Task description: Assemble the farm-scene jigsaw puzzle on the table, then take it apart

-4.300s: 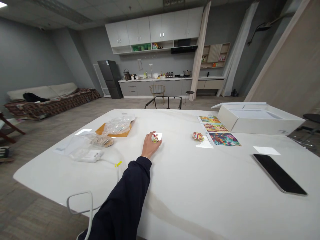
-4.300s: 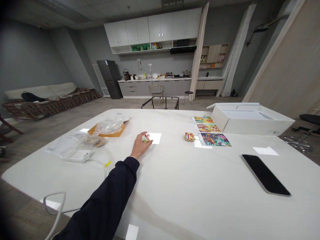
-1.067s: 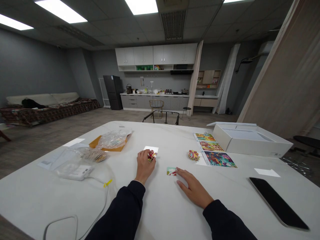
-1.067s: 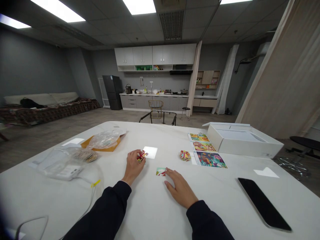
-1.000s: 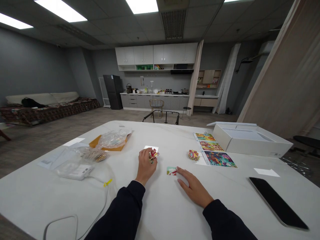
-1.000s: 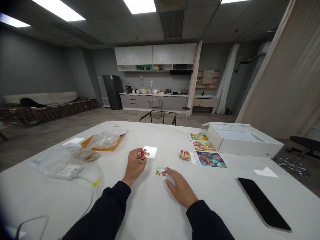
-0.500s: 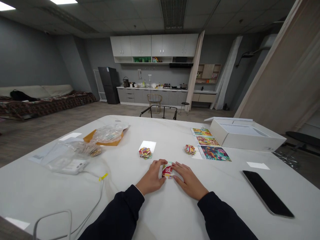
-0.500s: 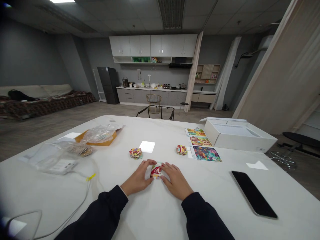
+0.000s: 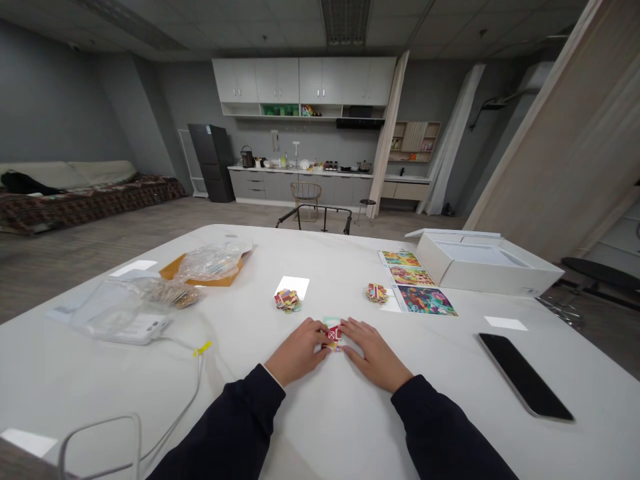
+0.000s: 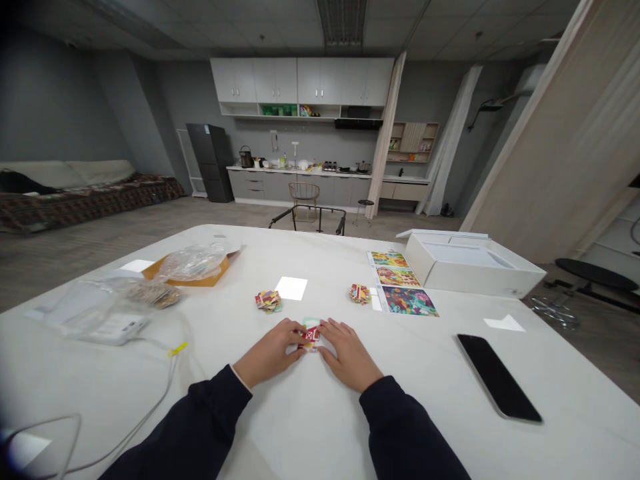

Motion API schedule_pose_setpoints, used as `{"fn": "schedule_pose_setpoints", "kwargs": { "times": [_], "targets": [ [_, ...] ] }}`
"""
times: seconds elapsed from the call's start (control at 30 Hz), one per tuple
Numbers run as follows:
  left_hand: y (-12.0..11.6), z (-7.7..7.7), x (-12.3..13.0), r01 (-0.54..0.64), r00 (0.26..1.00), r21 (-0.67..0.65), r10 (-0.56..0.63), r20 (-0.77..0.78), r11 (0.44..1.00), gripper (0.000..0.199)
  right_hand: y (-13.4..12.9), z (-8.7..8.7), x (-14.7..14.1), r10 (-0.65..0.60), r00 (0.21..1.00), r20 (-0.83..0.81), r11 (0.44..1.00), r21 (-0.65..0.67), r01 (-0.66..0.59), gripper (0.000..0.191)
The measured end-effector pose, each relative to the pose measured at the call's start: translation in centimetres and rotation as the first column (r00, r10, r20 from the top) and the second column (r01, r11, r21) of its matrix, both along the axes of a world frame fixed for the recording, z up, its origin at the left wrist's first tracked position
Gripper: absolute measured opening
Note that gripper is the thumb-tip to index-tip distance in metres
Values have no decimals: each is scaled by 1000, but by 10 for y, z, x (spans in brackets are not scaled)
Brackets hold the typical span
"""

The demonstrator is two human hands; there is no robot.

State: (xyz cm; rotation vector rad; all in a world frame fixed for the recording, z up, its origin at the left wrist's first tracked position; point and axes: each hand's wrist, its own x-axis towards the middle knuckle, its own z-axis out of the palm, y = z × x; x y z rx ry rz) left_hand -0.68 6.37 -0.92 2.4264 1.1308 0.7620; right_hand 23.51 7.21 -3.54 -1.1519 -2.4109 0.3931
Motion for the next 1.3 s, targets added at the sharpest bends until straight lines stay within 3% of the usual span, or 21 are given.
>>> {"fn": "schedule_pose_setpoints", "kwargs": {
  "times": [0.37,0.87,1.3],
  "targets": [
    [-5,6,4,-8,993,34,12,-117,999,22,-3,2,-4,-6,998,64,1000,17,5,51],
    [-3,-2,4,-44,997,42,46,-56,998,18,-5,5,-4,-16,1000,23,1000,-16,16,50],
    [-7,9,9,-49,986,57,58,-154,997,17,-3,1,-5,-29,999,28,999,-16,29,54]
  ]
}}
